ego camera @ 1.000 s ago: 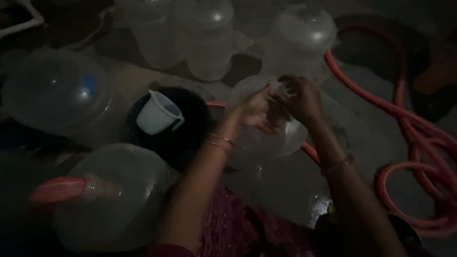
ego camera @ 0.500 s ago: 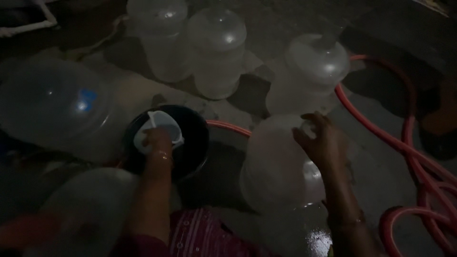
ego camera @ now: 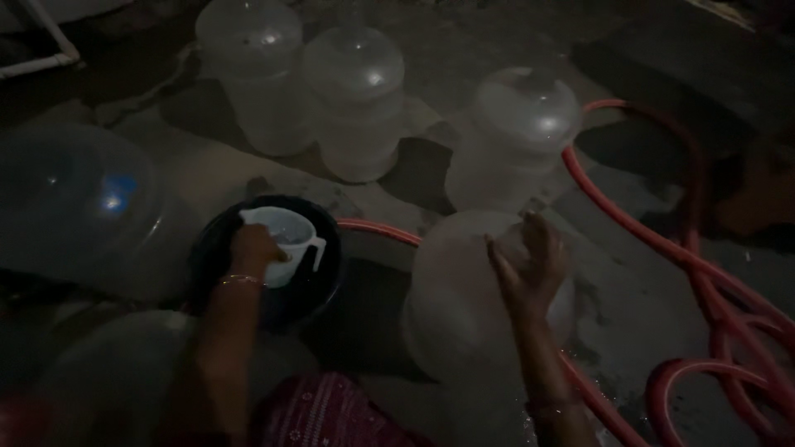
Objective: The person rinses plastic water jugs by hand, shaking water inside them and pouring it out.
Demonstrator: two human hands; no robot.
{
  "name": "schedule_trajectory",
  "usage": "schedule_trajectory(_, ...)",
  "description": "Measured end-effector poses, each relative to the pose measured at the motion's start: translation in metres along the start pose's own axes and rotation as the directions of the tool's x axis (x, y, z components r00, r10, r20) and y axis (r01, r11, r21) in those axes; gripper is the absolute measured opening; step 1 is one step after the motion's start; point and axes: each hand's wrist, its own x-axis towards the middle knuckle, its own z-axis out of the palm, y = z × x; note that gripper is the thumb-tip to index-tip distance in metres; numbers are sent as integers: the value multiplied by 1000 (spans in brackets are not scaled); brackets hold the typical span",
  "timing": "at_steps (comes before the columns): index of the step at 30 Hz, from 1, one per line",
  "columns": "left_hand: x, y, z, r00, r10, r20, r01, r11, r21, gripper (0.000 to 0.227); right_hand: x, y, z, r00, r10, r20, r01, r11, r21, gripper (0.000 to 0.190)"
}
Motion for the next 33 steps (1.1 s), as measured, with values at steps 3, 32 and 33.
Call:
schedule_trajectory(3,-13,-30,-40,987,162,-10,-162,986,-45,82,-3,8,9,995,-15,-98,34,980,198,72)
schedule_trajectory(32,-359,225,-336,611,758,-227,-698,652,297,73,1,22,29,991,129,-34,-112,945,308,83)
schedule_trajectory(33,-362,231,-337,598,772,-216,-693,633,345,69,1,21,30,988,146,-41,-125,939,320,81)
